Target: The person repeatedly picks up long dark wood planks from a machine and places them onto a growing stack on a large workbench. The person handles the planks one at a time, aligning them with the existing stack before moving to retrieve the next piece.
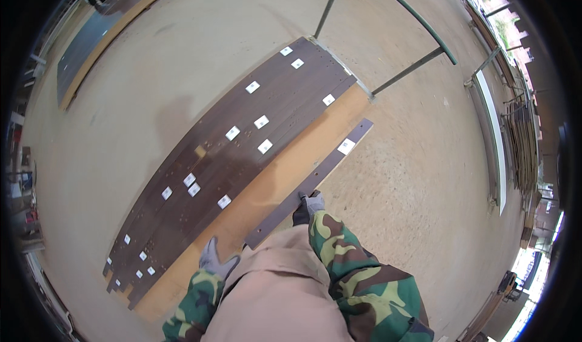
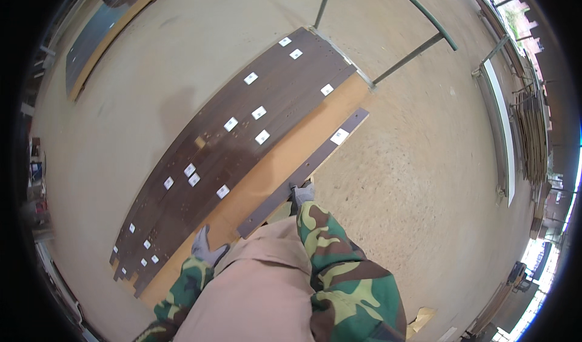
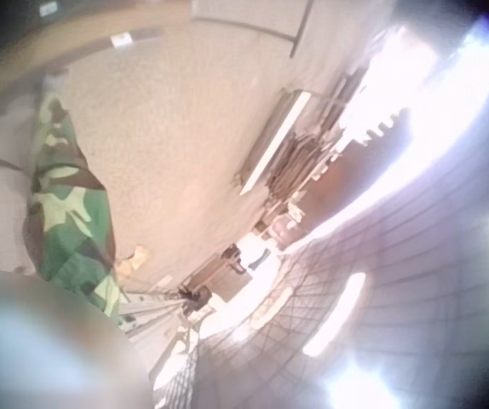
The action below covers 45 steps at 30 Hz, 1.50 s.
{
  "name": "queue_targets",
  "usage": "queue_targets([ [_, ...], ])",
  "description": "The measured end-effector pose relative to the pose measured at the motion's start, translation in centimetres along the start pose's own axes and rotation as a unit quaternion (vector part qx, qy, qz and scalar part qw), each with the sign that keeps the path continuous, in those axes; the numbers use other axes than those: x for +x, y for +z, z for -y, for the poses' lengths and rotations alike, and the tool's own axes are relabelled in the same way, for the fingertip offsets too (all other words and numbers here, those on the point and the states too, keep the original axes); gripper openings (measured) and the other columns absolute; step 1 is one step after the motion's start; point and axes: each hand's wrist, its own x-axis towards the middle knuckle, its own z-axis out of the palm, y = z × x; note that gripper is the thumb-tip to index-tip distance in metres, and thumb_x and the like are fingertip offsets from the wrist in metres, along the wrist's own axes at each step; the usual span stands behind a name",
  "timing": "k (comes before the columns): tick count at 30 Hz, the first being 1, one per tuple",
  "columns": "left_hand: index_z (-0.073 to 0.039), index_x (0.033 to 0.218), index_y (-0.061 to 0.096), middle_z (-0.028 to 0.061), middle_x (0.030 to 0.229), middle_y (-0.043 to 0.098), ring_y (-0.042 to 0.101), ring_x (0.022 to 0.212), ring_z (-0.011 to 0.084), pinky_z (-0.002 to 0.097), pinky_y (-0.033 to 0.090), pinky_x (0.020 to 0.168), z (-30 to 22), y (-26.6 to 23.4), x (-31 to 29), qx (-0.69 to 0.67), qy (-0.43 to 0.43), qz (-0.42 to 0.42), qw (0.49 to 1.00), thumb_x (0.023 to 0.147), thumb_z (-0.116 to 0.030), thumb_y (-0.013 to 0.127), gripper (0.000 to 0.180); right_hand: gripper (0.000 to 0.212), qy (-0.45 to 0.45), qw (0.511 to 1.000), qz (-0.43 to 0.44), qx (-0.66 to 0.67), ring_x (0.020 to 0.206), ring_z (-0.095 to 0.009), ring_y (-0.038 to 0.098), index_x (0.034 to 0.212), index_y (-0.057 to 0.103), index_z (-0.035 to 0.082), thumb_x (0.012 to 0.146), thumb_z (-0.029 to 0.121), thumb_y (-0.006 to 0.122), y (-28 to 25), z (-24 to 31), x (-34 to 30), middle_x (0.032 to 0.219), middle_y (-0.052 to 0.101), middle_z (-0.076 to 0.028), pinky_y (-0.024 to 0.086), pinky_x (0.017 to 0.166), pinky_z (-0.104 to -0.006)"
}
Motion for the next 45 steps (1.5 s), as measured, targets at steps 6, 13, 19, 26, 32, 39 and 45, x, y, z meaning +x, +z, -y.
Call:
queue_targets([
  [6,0.002,0.128,0.042,0.0219,0.119,0.052,0.054,0.107,0.0317,0.0397,0.044,0.091,-0.4,3.2,-0.3,-0.052,-0.242,0.087,0.965,0.071,-0.037,0.074,0.076,0.042,0.001,0.994,0.011,-0.107,0.083,-0.035,0.062,0.101,0.057,0.003,0.069,0.027,0.072,0.2,-4.8,20.6,0.087,0.065,-0.018,0.049,0.074,-0.0411],
  [13,0.002,0.127,0.044,0.0194,0.117,0.054,0.057,0.105,0.0267,0.0365,0.046,0.091,-10.2,9.0,1.0,-0.136,-0.310,0.236,0.911,0.074,-0.039,0.073,0.072,0.033,0.032,0.997,-0.015,-0.062,0.071,-0.030,0.065,0.096,0.055,-0.004,0.073,0.015,0.070,2.9,-5.6,36.4,0.086,0.063,-0.019,0.056,0.056,-0.0409],
  [19,0.002,0.127,0.044,0.0188,0.117,0.055,0.058,0.104,0.0255,0.0349,0.047,0.090,-15.2,11.2,5.3,-0.214,-0.305,0.172,0.912,0.078,-0.024,0.072,0.063,0.028,0.175,0.976,0.119,-0.051,0.060,-0.025,0.064,0.096,0.055,0.000,0.083,0.024,0.059,3.8,-2.5,41.8,0.078,0.063,-0.017,0.050,0.049,-0.0351],
  [26,0.000,0.125,0.045,0.0171,0.115,0.056,0.059,0.102,0.0234,0.0339,0.048,0.089,-17.6,12.4,5.8,-0.261,-0.344,0.171,0.886,0.081,-0.018,0.069,0.053,0.032,0.010,0.952,0.008,-0.307,0.048,-0.024,0.061,0.085,0.059,-0.001,0.086,0.030,0.051,4.6,-6.5,43.4,0.062,0.062,-0.013,0.049,0.044,-0.0343],
  [32,0.002,0.125,0.045,0.0189,0.117,0.056,0.058,0.104,0.0248,0.0346,0.047,0.090,-18.2,14.9,4.1,-0.296,-0.328,0.143,0.886,0.082,-0.020,0.068,0.054,0.036,0.118,0.923,0.188,-0.314,0.083,-0.036,0.061,0.100,0.056,0.000,0.084,0.031,0.051,4.6,-8.0,47.7,0.093,0.061,-0.024,0.048,0.068,-0.0447],
  [39,0.002,0.125,0.046,0.0182,0.117,0.056,0.058,0.105,0.0248,0.0346,0.046,0.091,-20.5,17.4,1.4,-0.346,-0.320,0.076,0.879,0.083,-0.023,0.067,0.053,0.020,0.204,0.925,0.309,-0.088,0.062,-0.030,0.062,0.106,0.050,0.009,0.092,0.020,0.043,1.0,-3.7,39.6,0.086,0.064,-0.025,0.049,0.045,-0.0374],
  [45,0.000,0.123,0.049,0.0158,0.113,0.059,0.059,0.103,0.0223,0.0330,0.047,0.090,-21.2,17.7,-2.3,-0.368,-0.295,-0.033,0.882,0.083,-0.020,0.066,0.048,0.027,0.252,0.841,0.407,-0.252,0.070,-0.025,0.064,0.101,0.055,0.010,0.090,0.033,0.044,-3.4,-0.7,28.4,0.086,0.068,-0.012,0.050,0.054,-0.0393],
])
